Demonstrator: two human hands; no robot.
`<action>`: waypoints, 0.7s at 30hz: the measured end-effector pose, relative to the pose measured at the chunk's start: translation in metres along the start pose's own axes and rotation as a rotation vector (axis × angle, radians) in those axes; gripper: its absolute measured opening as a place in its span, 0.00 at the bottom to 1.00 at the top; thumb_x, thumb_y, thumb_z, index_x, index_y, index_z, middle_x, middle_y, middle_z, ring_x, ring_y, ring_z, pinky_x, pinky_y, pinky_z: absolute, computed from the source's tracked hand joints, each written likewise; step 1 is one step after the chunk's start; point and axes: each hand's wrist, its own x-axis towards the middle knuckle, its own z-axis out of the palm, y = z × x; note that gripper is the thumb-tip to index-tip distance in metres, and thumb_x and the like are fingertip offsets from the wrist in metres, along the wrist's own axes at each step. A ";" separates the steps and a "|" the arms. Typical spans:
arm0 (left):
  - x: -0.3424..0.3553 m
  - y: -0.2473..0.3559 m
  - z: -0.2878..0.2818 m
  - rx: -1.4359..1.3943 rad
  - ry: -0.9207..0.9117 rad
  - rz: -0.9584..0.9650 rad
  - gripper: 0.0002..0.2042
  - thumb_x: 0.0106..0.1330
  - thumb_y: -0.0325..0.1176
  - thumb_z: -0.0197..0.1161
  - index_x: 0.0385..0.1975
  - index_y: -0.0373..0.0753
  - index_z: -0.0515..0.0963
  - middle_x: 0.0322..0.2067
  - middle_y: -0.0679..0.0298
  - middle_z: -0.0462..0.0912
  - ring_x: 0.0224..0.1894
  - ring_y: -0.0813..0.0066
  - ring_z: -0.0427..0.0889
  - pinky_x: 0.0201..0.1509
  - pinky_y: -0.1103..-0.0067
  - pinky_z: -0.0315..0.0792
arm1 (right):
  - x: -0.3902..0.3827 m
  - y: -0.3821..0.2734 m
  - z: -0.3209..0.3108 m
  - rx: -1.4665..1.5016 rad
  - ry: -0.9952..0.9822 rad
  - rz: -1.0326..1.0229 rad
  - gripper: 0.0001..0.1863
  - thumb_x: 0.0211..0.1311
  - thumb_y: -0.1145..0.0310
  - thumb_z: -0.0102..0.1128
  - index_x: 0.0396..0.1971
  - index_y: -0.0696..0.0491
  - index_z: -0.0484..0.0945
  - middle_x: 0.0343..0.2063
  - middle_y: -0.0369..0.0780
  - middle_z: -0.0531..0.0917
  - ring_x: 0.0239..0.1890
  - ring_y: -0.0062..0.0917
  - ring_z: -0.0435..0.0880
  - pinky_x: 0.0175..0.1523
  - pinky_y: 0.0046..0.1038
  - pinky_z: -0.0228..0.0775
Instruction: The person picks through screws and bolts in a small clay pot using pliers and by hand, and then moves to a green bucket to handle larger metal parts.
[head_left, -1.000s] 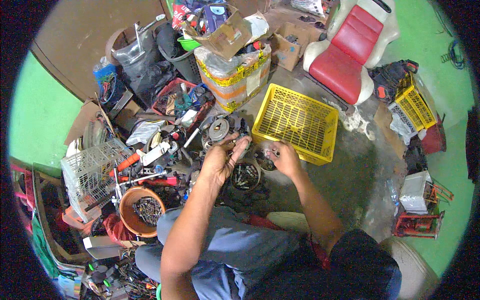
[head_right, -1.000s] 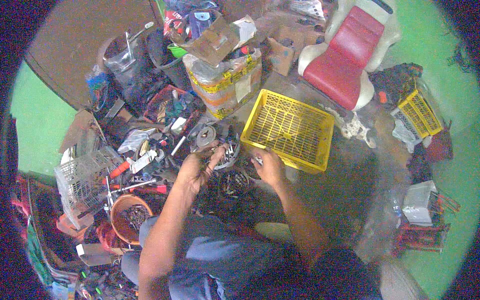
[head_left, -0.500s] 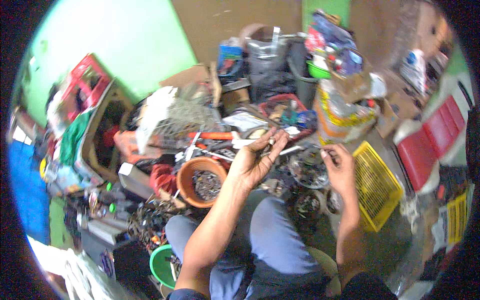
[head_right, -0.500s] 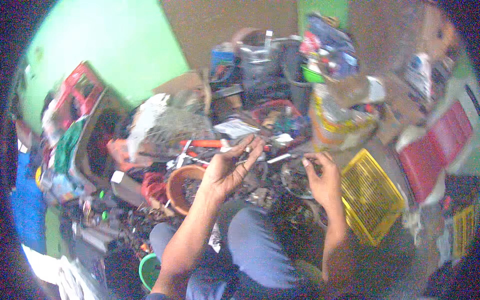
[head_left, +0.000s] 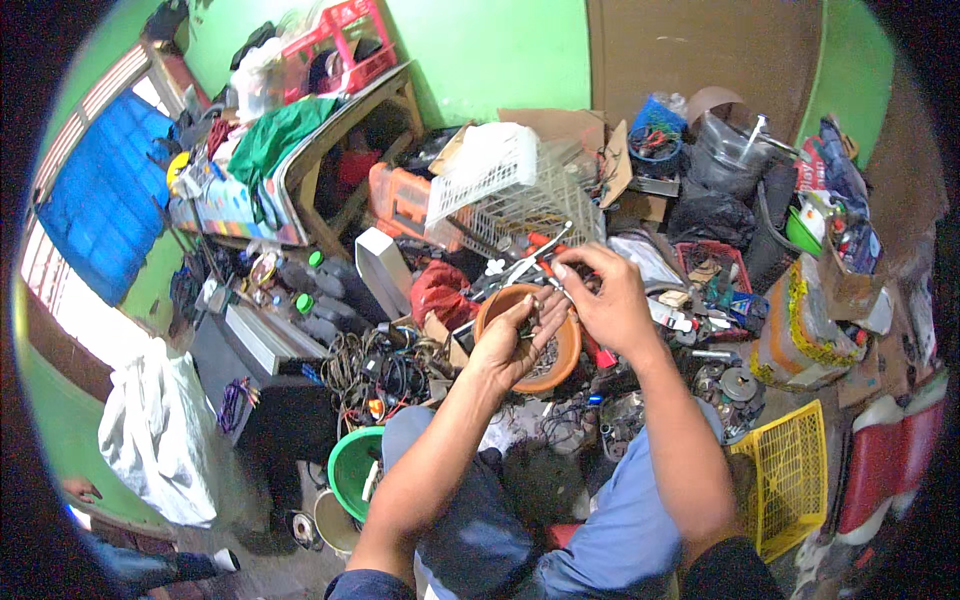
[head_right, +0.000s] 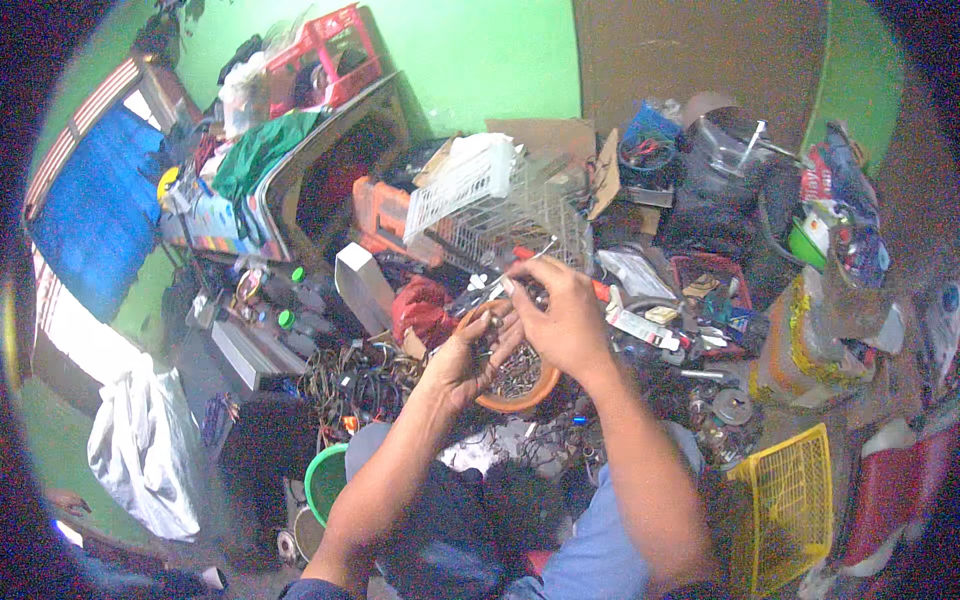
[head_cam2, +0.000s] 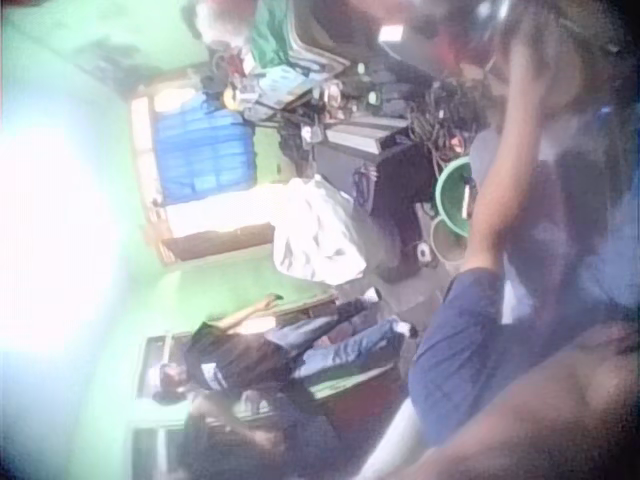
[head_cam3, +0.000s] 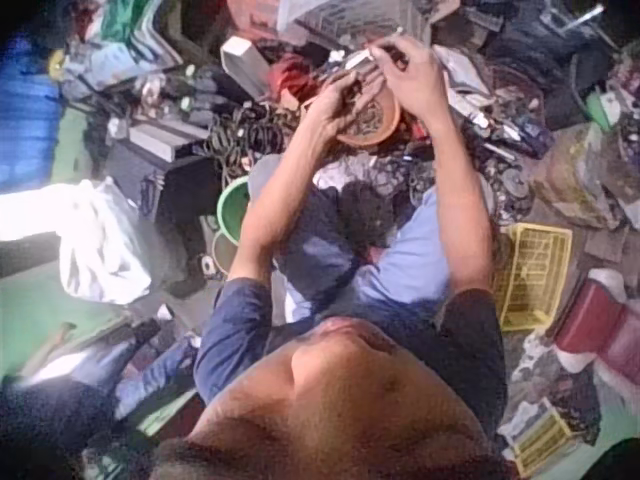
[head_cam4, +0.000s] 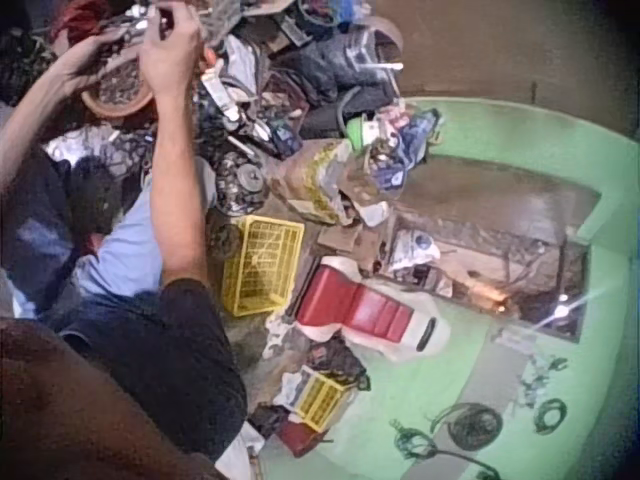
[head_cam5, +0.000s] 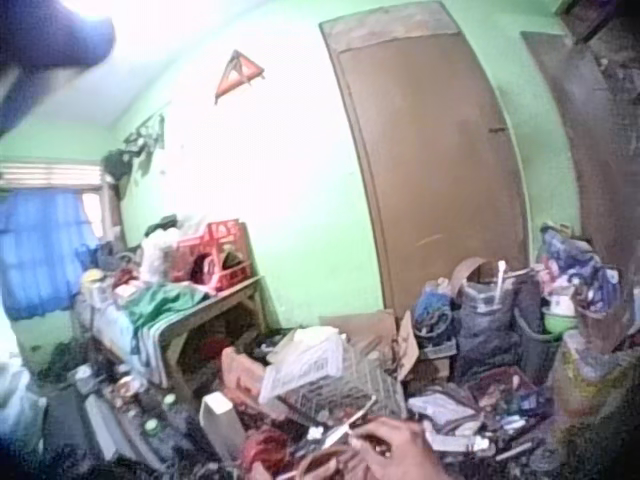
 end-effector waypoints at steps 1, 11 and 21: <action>-0.002 0.002 -0.002 0.017 0.009 0.019 0.16 0.78 0.32 0.50 0.58 0.28 0.70 0.55 0.49 0.78 0.60 0.58 0.79 0.66 0.70 0.78 | -0.006 0.006 0.010 -0.016 -0.003 -0.062 0.07 0.63 0.73 0.64 0.38 0.61 0.83 0.34 0.46 0.85 0.38 0.33 0.86 0.43 0.32 0.76; -0.003 0.024 -0.037 0.100 0.147 0.006 0.11 0.76 0.41 0.58 0.47 0.41 0.78 0.32 0.67 0.81 0.31 0.81 0.80 0.31 0.88 0.75 | -0.001 0.018 0.041 0.019 -0.078 -0.179 0.08 0.60 0.77 0.65 0.40 0.56 0.84 0.35 0.42 0.82 0.35 0.30 0.85 0.39 0.29 0.77; 0.005 0.025 -0.031 0.237 0.093 0.089 0.16 0.74 0.43 0.60 0.54 0.41 0.78 0.32 0.75 0.78 0.23 0.89 0.67 0.23 0.90 0.59 | -0.001 0.025 0.052 0.074 -0.205 -0.102 0.10 0.58 0.72 0.70 0.40 0.55 0.85 0.40 0.41 0.85 0.40 0.30 0.85 0.41 0.29 0.76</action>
